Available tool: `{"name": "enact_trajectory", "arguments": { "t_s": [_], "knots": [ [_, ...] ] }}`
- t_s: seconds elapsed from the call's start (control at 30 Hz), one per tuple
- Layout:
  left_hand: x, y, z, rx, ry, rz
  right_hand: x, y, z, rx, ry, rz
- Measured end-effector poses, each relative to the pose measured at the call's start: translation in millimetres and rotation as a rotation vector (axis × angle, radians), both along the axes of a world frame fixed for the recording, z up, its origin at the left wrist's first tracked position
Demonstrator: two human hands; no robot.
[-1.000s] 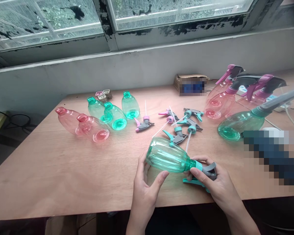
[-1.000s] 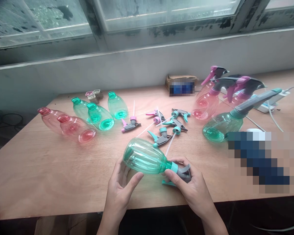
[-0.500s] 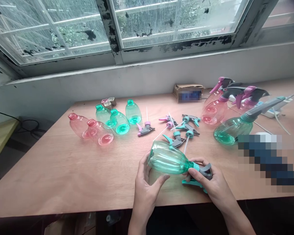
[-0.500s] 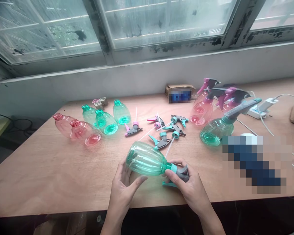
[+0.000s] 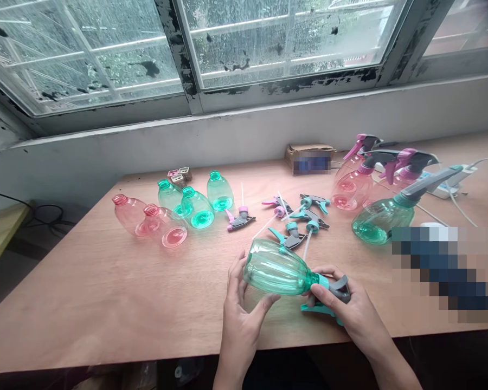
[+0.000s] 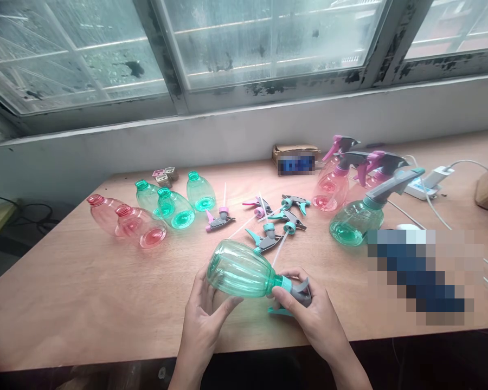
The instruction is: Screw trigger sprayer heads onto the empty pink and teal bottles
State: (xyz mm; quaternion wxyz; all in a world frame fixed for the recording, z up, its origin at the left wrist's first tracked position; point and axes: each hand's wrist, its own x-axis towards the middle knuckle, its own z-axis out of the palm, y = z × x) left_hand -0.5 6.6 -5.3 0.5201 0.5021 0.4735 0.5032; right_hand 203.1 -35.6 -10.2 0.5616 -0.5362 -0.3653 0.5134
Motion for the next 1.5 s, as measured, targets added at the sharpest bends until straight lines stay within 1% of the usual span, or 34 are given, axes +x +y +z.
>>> {"name": "enact_trajectory", "arguments": {
  "t_s": [0.23,0.37,0.53,0.67,0.73,0.87,0.97,1.03,1.33,1.5],
  "knots": [
    [0.5,-3.4,9.6,-0.036,0.012,-0.037,-0.4,-0.3,0.2,0.005,-0.016,0.002],
    [1.8,-5.8,14.2,-0.044,-0.031,-0.012,-1.5,0.2,2.8,0.020,-0.018,0.014],
    [1.4,-4.1,9.2,-0.054,-0.038,0.005,-1.8,0.3,2.0,0.021,-0.015,0.018],
    [-0.8,-0.6,0.8,0.023,-0.011,-0.001,-0.4,-0.1,-1.7,0.019,0.012,0.011],
    [-1.1,-0.1,-0.9,0.040,0.016,-0.001,0.2,-0.3,-3.1,0.020,0.014,0.020],
    [0.0,-2.4,3.5,0.029,0.052,-0.025,0.6,-0.6,-4.4,0.009,0.003,0.042],
    [0.2,-4.9,8.3,0.009,0.012,-0.046,0.7,-0.8,-4.5,-0.002,-0.036,0.055],
    [-0.2,-5.9,9.6,-0.013,-0.023,-0.037,0.6,-0.9,-4.3,-0.005,-0.065,0.068],
    [-1.0,-3.5,0.4,-0.031,-0.020,-0.010,0.3,-0.4,-1.1,-0.011,-0.074,0.081],
    [-1.2,-2.9,3.0,-0.027,-0.022,-0.042,0.3,0.0,-3.8,-0.016,-0.062,0.076]
  ]
}}
